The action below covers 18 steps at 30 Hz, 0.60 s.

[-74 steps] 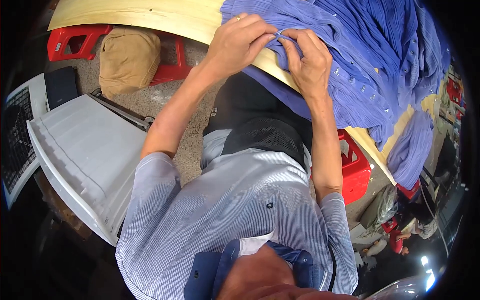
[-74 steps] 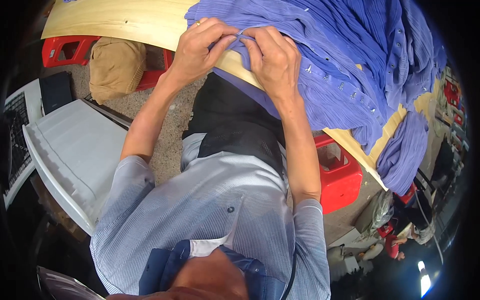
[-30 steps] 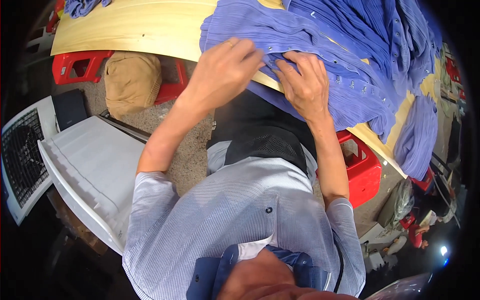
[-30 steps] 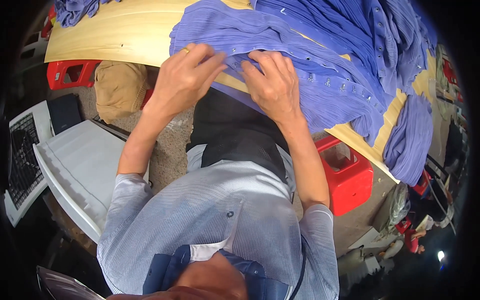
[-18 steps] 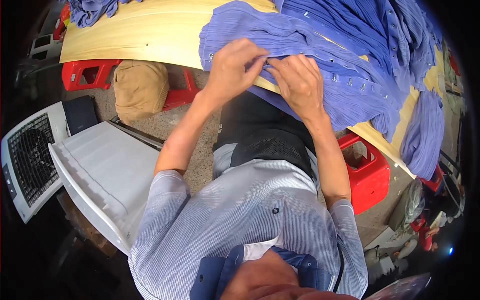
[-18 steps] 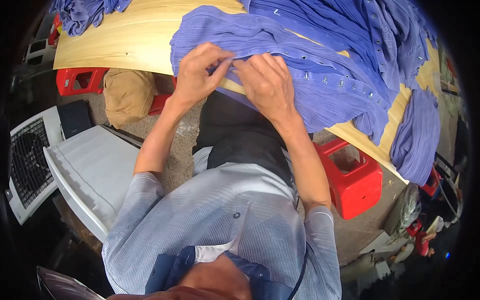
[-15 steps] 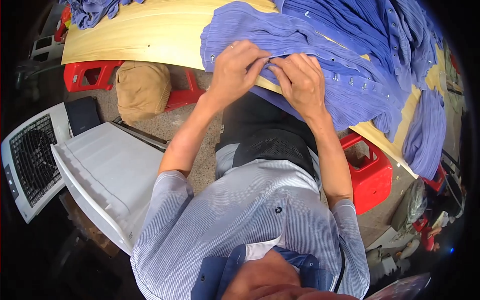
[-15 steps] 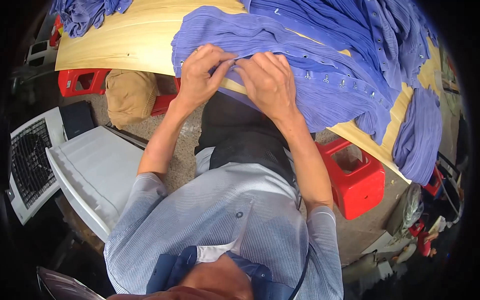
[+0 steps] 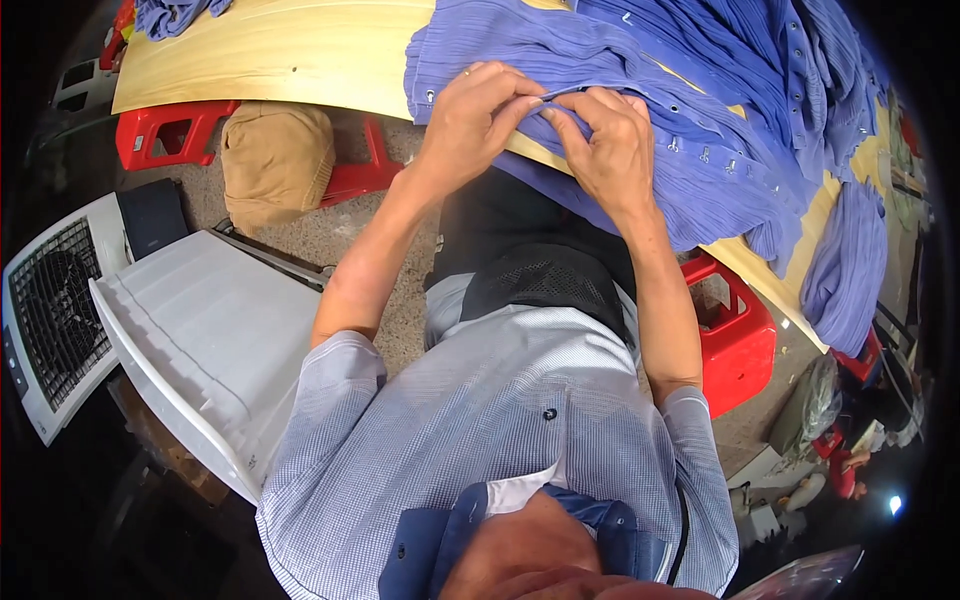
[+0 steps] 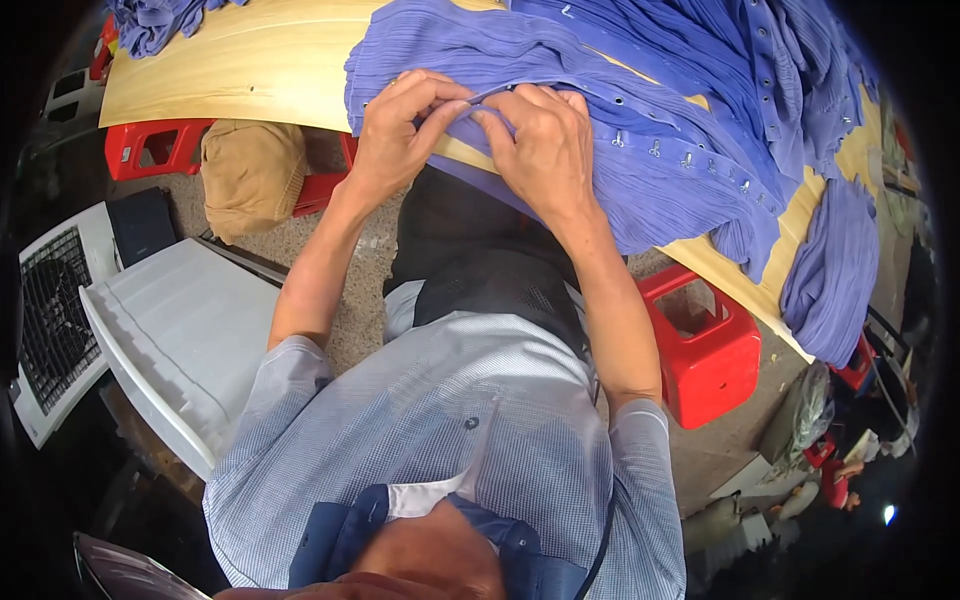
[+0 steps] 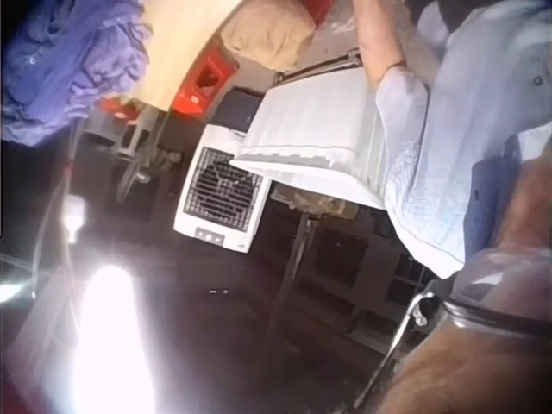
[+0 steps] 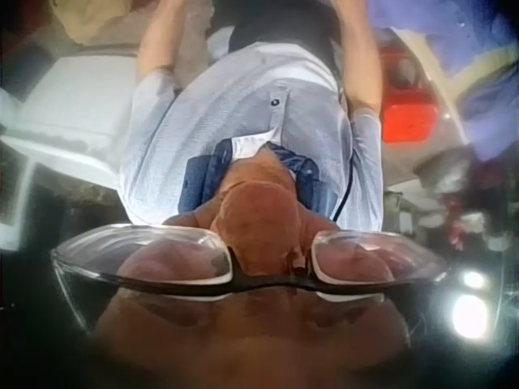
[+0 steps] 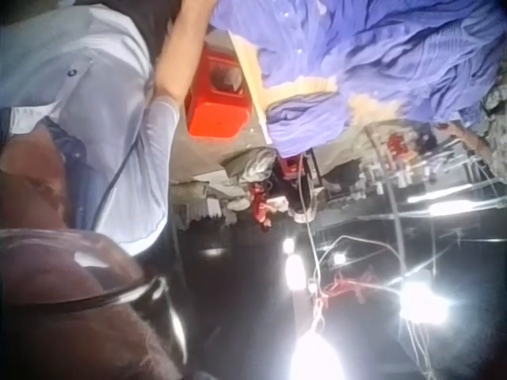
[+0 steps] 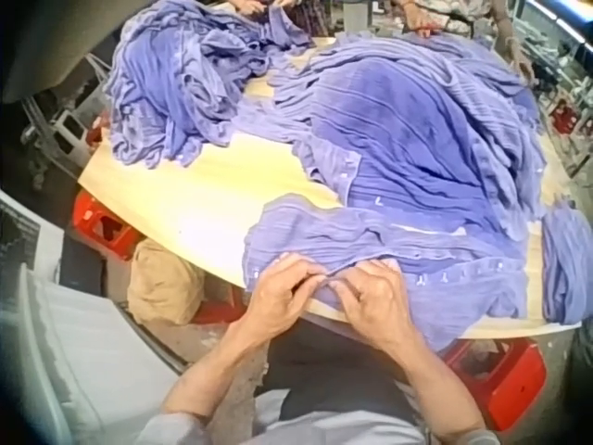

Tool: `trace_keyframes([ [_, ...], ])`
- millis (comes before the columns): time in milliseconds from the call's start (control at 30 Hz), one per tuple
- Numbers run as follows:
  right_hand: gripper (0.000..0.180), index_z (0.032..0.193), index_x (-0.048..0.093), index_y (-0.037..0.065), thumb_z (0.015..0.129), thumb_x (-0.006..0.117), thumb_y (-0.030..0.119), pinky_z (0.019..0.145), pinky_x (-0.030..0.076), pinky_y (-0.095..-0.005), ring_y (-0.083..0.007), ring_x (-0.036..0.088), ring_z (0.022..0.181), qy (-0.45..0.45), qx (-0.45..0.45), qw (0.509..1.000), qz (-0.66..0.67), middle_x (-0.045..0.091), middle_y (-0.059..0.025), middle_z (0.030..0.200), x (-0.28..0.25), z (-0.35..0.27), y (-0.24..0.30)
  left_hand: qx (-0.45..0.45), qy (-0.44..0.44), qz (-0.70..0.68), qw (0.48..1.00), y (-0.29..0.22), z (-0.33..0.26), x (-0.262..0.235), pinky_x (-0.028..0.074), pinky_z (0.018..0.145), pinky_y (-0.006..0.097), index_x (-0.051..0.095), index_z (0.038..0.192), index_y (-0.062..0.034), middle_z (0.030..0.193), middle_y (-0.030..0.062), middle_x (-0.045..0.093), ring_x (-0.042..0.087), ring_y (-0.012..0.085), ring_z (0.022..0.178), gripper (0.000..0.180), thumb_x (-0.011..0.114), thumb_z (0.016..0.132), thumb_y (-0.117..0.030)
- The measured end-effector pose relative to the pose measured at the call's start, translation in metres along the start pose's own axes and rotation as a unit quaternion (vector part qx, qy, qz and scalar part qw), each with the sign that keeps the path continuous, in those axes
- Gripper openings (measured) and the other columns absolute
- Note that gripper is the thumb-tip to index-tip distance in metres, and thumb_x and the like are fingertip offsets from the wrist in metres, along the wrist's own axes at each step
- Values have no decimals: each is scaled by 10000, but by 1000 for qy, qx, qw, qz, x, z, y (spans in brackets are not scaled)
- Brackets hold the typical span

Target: Checking and folding blue pleated fabric pieces with eyelets in a factory setting.

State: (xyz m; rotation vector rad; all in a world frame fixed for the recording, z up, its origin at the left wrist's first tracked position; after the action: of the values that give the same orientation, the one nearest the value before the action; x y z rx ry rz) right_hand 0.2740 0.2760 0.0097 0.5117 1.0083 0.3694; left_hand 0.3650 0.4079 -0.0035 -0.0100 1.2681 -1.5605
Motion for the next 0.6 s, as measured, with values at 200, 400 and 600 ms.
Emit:
trace_keyframes([
  [200, 91, 916, 811, 68, 871, 867, 124, 802, 473, -420, -273, 673, 790, -11, -24, 1000, -4, 664, -57, 785, -1, 0, 1, -8, -7, -13, 1000, 1, 1, -1, 563, 752, 337, 820, 1091, -22, 1015, 83, 780, 696, 214, 872, 138, 817, 954, -7],
  [400, 104, 908, 802, 68, 850, 878, 109, 792, 467, -411, -260, 649, 766, -28, -68, 997, -25, 639, -44, 775, -3, 0, 10, -11, -20, 2, 1000, 1, 1, -2, 574, 797, 361, 827, 1086, -31, 1012, 88, 784, 719, 242, 905, 145, 816, 945, 0],
  [600, 138, 955, 798, 82, 843, 875, 103, 796, 471, -400, -248, 644, 771, -20, -68, 997, -8, 619, -34, 787, -1, 0, 3, 25, -10, 3, 1000, -2, -1, 0, 589, 850, 399, 825, 1082, -28, 1022, 103, 788, 740, 290, 948, 155, 817, 931, 5],
])
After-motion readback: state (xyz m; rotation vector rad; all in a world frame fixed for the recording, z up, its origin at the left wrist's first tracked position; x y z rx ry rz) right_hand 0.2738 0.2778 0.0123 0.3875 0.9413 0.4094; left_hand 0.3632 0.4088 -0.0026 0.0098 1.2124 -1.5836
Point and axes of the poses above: each hand's wrist, its own z-axis towards the middle knuckle, its own x-axis out of the palm, y = z × x, the point moved 9 cm from there along z, towards the middle knuckle
